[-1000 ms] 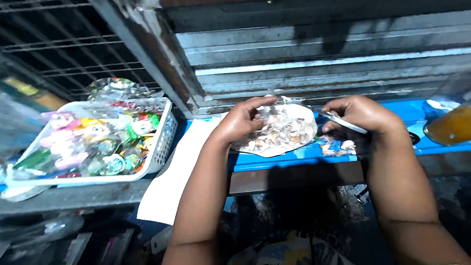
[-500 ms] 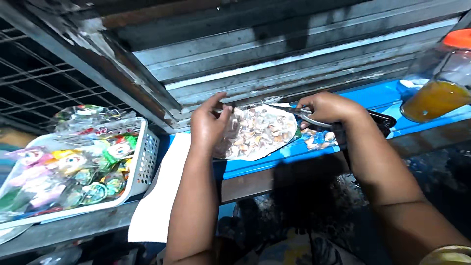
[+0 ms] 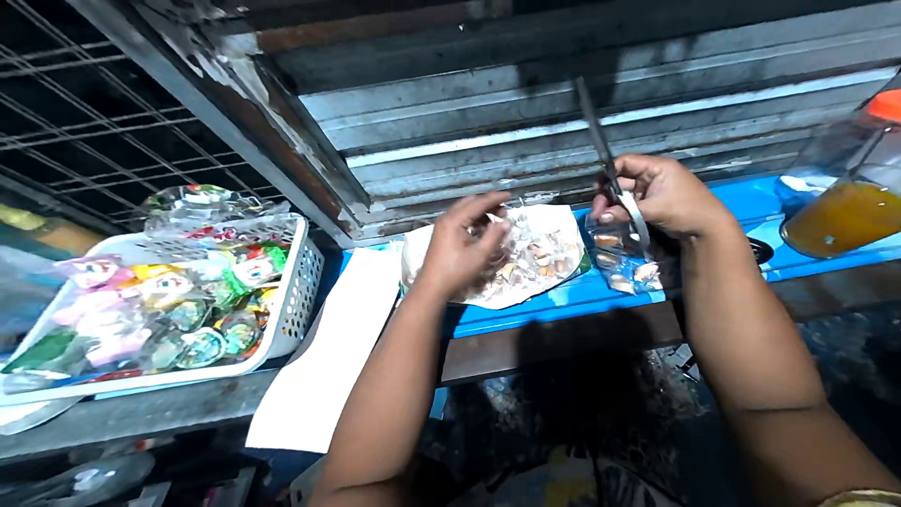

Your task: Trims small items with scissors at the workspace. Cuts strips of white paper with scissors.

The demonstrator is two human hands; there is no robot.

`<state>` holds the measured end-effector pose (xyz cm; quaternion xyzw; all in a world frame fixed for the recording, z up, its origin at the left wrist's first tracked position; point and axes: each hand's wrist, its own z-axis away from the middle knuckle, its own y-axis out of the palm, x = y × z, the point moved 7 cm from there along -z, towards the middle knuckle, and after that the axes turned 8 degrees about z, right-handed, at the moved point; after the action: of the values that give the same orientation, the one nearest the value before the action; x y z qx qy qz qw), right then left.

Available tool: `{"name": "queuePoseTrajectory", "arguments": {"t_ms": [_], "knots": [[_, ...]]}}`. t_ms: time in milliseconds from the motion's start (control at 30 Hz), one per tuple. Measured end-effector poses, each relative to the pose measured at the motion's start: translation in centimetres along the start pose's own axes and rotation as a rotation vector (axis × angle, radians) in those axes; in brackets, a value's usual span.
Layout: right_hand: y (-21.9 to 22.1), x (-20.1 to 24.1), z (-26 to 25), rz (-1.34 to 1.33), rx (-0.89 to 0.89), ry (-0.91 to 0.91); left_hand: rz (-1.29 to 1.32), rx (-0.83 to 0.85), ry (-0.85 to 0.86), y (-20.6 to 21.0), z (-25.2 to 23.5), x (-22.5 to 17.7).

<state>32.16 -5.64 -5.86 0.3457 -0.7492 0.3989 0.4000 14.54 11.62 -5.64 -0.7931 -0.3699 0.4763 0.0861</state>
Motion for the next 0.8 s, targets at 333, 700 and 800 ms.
{"name": "queuePoseTrajectory", "arguments": {"t_ms": [333,700,800], "knots": [[5.2,1.9,0.1,-0.353,0.083,-0.21,0.534,0.366,-0.219,6.5,1.7,-1.1],[3.7,1.0,-0.6,-0.238,-0.069,-0.165,0.512,0.09,-0.261,3.9,1.0,-0.4],[2.9,1.0,-0.3,-0.163,-0.126,-0.1,0.41,-0.04,-0.219,2.1,0.6,-0.1]]}}
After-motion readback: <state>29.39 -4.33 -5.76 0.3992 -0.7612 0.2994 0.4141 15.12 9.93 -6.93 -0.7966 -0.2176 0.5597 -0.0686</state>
